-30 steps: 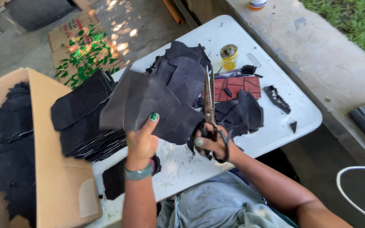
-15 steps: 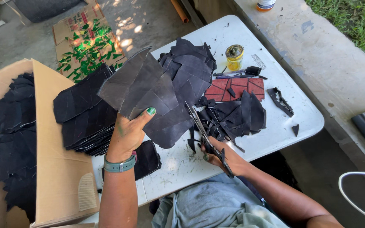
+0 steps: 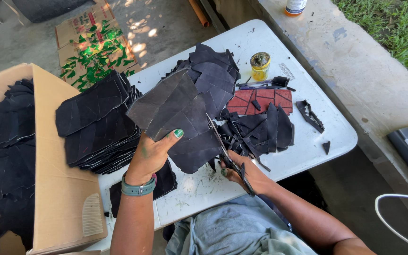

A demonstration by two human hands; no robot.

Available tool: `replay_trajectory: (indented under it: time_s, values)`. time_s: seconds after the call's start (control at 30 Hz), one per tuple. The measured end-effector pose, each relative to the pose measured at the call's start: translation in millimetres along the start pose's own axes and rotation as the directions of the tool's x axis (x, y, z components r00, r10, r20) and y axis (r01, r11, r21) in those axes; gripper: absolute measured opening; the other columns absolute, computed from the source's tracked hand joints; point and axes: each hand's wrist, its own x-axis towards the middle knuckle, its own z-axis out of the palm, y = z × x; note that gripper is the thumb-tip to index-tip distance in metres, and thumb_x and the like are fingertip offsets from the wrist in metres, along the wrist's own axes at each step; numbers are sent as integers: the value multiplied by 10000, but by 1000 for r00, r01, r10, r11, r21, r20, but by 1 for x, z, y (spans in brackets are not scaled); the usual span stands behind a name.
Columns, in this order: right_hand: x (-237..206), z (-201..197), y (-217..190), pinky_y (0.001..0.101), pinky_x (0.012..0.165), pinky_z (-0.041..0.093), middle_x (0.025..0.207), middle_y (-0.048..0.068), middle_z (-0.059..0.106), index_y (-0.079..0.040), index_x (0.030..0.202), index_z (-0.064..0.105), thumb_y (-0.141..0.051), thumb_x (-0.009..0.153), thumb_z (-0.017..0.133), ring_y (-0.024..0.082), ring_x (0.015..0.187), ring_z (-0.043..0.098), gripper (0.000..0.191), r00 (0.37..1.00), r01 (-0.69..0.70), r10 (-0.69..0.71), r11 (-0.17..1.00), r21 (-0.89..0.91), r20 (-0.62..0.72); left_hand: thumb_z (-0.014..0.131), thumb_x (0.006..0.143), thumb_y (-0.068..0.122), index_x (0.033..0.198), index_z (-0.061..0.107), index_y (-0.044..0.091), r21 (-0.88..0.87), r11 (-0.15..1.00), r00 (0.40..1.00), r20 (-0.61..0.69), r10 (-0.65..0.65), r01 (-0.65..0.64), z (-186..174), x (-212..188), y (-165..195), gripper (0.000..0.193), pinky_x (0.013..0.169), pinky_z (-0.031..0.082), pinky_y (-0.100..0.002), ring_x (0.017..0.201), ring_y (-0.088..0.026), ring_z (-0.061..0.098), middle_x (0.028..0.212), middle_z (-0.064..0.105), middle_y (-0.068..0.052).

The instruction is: The person cuts black material pieces using shears at an outdoor table. They repeatedly pick up a piece, trim its edges, and place the trimmed piece into a cardboard box. The person also handles a red patterned piece on the table.

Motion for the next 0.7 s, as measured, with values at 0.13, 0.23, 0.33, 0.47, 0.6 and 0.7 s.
replay_trajectory:
  time_s: [0.13,0.23,0.33,0.47,0.6,0.7]
  values:
    - [-1,2,6,265,527,496,626,-3,515,-110,988,665,-370,921,607,85,533,537,274,982,-184,185,983,30,-29,700,952,103,1290,637,-23,-92,995,1000,4,-28,28,1,-1,-4,367,989,517,-342,1115,-200,644,1234,686,-93]
    - [-2,5,11,270,513,514,651,7,550,-76,972,661,-355,922,621,87,525,573,286,988,-152,153,987,53,-20,704,948,97,1311,618,-20,-182,982,999,18,-36,38,3,0,-6,392,1008,511,-338,1135,-197,629,1256,668,-87]
    - [2,4,12,271,568,535,735,6,572,-22,936,605,-328,955,685,81,615,598,317,1000,19,-18,996,85,-20,706,943,111,1311,620,-8,-94,995,999,18,-38,40,6,1,-5,397,1001,517,-337,1125,-197,636,1252,673,-87]
    - [2,-1,14,248,589,472,739,-15,539,-75,1054,623,-286,947,634,56,652,511,237,998,55,-53,997,61,-42,692,946,128,1325,609,1,36,999,999,47,-4,3,14,-6,-4,408,1006,504,-341,1155,-201,632,1284,659,-90]
    - [3,1,18,259,531,493,665,-11,537,-44,931,614,-229,912,608,77,557,544,185,997,-11,15,999,51,-80,702,950,130,1297,635,-2,12,1000,999,40,-10,10,16,-4,-6,377,999,518,-350,1124,-207,652,1249,687,-97]
    - [4,7,23,271,494,523,640,-11,553,-14,857,613,-196,902,611,83,504,571,188,993,-73,78,995,71,-85,706,953,122,1288,644,-6,-22,999,998,43,-35,36,15,-6,-13,364,1004,516,-349,1117,-207,657,1235,698,-98]
